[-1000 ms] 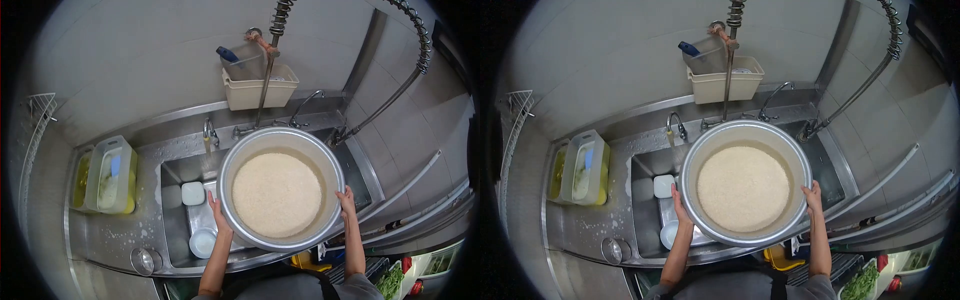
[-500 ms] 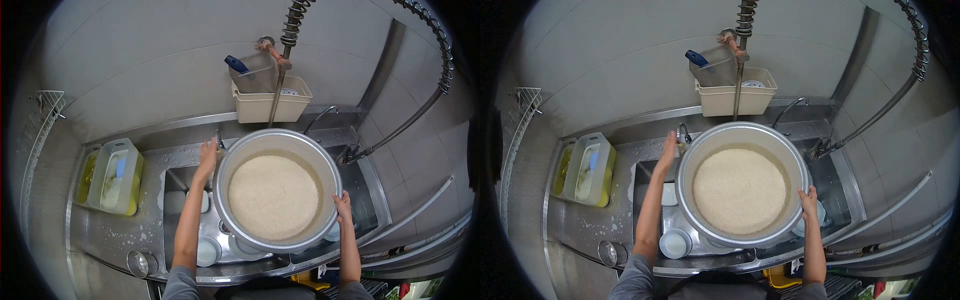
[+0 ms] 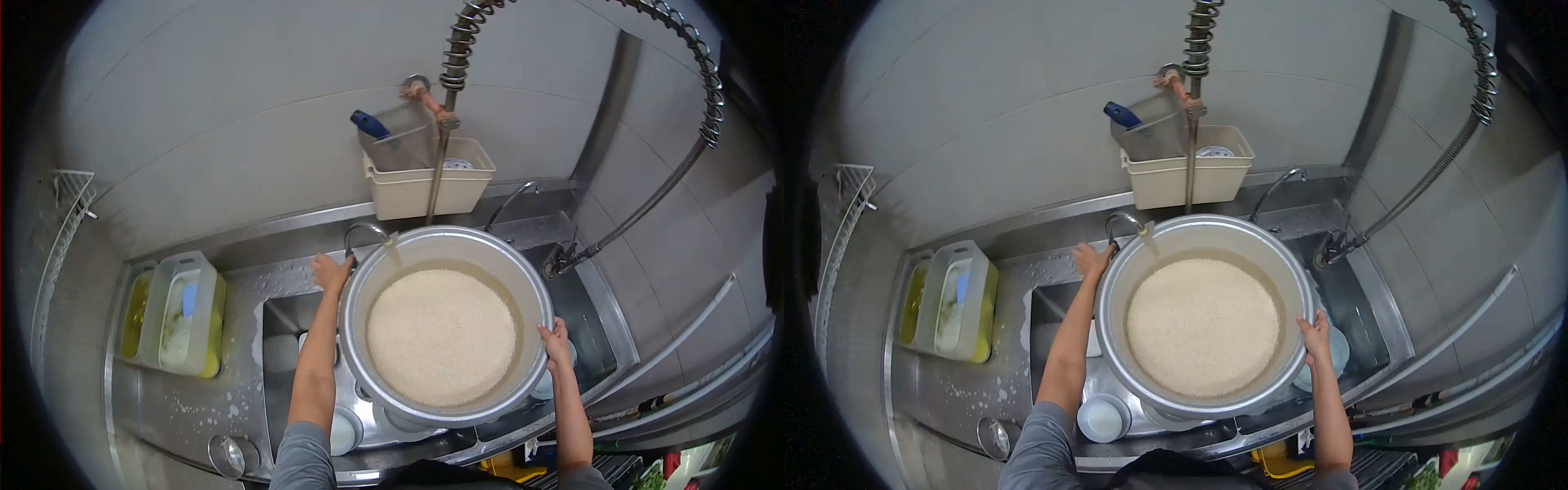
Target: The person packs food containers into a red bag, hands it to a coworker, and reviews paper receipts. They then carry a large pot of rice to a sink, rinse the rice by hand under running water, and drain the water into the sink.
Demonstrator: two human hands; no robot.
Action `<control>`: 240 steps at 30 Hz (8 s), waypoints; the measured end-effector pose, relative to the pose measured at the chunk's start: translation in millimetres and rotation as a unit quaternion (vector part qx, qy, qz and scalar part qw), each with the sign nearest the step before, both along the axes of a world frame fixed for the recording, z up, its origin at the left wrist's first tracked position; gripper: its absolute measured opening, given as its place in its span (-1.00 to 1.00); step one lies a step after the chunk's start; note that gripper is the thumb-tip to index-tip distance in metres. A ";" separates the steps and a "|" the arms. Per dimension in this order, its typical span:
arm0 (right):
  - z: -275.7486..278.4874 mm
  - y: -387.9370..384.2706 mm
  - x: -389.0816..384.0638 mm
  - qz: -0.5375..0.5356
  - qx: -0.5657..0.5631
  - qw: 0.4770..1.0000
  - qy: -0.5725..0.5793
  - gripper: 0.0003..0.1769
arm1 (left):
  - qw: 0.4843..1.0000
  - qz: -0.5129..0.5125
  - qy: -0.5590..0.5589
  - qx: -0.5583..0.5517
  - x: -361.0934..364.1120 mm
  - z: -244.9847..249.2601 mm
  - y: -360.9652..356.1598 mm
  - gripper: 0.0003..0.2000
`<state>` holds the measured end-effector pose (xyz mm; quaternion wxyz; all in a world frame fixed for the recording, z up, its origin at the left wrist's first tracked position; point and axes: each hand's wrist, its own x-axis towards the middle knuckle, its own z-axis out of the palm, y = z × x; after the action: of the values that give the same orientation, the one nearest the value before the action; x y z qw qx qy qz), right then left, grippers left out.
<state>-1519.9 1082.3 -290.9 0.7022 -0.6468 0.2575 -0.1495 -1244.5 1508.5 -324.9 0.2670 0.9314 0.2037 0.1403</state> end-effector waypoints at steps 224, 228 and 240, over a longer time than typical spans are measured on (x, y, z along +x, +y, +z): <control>-71.0 71.7 219.1 0.497 -0.590 0.568 0.287 -0.10 | 0.666 0.051 -0.070 -0.741 -278.9 44.1 -54.4 -0.52; -26.5 28.7 162.2 0.642 -0.354 0.580 0.356 -0.12 | 0.669 0.050 -0.081 -0.737 -276.7 42.3 -57.4 -0.51; -105.4 207.8 58.4 0.790 -0.485 0.374 0.028 -0.51 | 0.676 0.041 -0.060 -0.733 -272.6 49.1 -58.0 -0.49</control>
<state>-1461.5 1290.2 -396.3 0.0602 -0.7897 -0.4678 0.3922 -1517.2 1450.5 -275.8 0.8696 0.4175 0.2633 0.0125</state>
